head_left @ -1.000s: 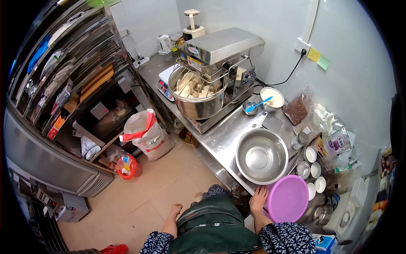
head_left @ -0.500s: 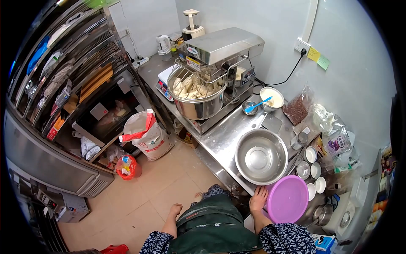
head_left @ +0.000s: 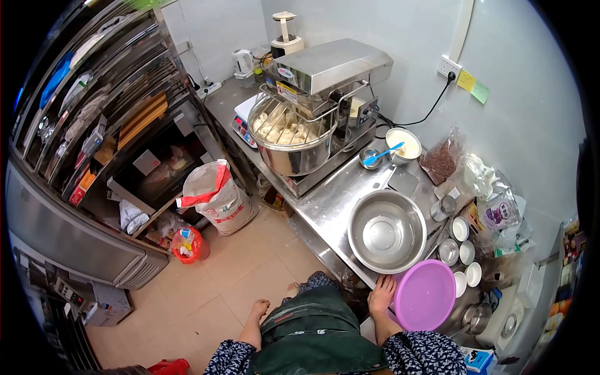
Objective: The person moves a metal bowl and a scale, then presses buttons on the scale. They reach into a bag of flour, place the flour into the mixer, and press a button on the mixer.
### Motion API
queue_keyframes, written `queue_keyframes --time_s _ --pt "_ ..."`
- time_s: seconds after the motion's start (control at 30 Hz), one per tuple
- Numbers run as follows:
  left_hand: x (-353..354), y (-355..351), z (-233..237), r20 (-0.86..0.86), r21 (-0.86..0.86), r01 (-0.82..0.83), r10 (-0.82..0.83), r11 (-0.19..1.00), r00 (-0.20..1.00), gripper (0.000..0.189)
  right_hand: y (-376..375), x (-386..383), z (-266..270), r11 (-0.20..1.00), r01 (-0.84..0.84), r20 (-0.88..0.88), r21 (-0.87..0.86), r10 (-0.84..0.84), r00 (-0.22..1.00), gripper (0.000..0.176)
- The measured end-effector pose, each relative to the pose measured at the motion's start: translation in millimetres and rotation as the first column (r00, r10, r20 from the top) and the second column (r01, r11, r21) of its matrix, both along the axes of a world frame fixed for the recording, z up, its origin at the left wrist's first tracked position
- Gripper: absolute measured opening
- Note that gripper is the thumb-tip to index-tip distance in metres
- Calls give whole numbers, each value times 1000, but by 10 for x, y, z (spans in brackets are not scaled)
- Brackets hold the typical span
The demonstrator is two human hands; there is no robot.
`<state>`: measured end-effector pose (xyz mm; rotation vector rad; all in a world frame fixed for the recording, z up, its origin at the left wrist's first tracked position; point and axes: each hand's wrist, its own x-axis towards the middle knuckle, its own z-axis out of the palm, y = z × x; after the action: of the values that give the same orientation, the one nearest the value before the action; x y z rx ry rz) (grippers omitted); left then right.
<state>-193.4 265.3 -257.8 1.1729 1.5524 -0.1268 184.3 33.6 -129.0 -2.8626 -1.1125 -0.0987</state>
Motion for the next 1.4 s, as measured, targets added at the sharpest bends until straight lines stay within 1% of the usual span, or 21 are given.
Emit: queue_keyframes --time_s 0.37,0.9,1.0,1.1,1.4 --pt "1 6 -77 -2 -11 4 -4 1000 1000 25 6 -7 27 1000 7 -12 -16 -7 1000 67" --pt "14 -5 -18 0 -22 -12 12 1000 1000 23 -13 -3 -56 1000 9 16 -30 -8 1000 67" --pt "13 -4 -17 2 -20 -15 15 1000 1000 23 -9 -8 -30 999 13 -6 -31 -13 1000 67" --pt "13 -5 -19 5 -19 -17 17 1000 1000 23 8 -19 25 999 11 47 -35 -10 999 60" --pt "16 -2 -17 8 -22 -13 13 1000 1000 23 18 -25 72 1000 7 44 -20 -6 999 59"
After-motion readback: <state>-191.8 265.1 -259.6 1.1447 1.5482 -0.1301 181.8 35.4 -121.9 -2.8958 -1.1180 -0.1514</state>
